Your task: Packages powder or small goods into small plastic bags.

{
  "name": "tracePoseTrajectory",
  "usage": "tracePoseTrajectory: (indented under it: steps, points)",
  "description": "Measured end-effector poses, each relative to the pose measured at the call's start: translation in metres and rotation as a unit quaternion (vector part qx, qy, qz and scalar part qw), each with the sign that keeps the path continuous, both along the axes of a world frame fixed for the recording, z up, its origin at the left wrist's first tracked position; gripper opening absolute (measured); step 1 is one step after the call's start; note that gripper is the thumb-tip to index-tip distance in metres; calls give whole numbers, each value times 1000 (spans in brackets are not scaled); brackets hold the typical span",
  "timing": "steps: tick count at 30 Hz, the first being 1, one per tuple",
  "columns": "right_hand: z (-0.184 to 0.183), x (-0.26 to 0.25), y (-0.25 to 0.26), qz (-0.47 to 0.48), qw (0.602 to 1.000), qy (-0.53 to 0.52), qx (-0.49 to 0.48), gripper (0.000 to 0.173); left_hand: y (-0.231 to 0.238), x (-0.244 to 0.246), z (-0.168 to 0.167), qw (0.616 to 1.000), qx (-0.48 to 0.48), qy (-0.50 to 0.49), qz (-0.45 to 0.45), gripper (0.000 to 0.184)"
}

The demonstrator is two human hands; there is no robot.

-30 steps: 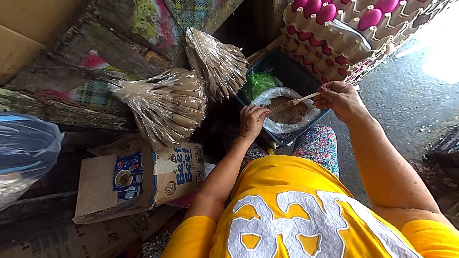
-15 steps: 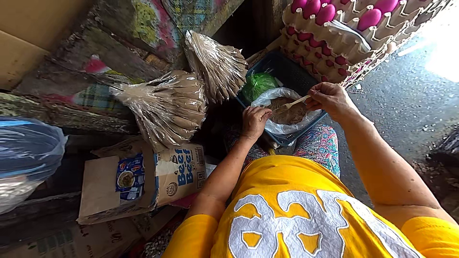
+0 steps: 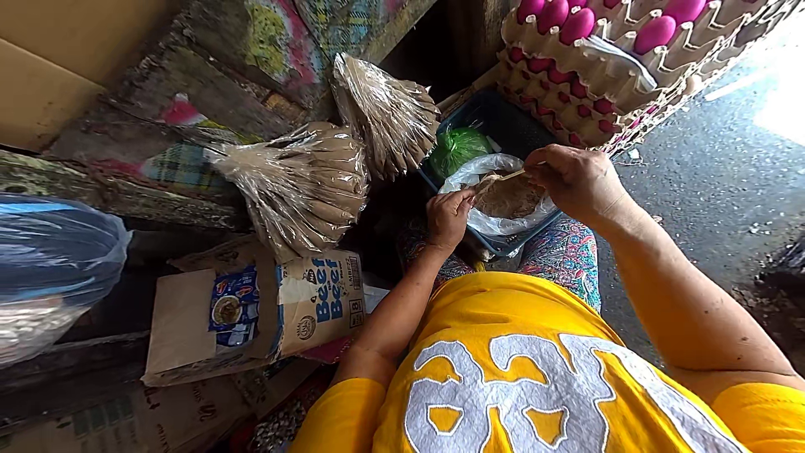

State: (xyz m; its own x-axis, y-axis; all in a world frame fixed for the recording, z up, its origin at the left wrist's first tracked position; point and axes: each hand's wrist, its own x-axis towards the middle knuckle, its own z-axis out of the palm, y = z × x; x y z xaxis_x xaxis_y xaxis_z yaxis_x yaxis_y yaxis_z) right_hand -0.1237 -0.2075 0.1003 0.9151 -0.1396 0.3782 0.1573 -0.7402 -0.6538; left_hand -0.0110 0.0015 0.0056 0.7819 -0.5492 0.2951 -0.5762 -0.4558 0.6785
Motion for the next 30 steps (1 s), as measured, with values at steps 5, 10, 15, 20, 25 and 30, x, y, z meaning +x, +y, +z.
tracePoseTrajectory:
  steps: [5, 10, 15, 20, 25, 30]
  points:
    - [6, -4, 9, 10, 1000, -9, -14, 18, 6, -4, -1, 997, -54, 53, 19, 18]
    - [20, -10, 19, 24, 999, -25, -27, 20, 11, -11, 2, 991, -99, 87, -2, 20]
    - [27, -13, 18, 10, 999, -30, -13, 20, 17, -12, -4, 978, -157, 139, -15, 24]
    - [20, -17, -4, -39, 978, -11, 203, 22, 21, -9, -14, 940, -243, 238, -28, 23]
    - [-34, -19, -25, -145, 945, 86, 280, 28, 25, -9, -15, 943, -211, 255, -25, 24]
    - [-90, -21, -13, -142, 953, 257, 69, 28, 24, -12, -16, 949, -190, 250, -28, 23]
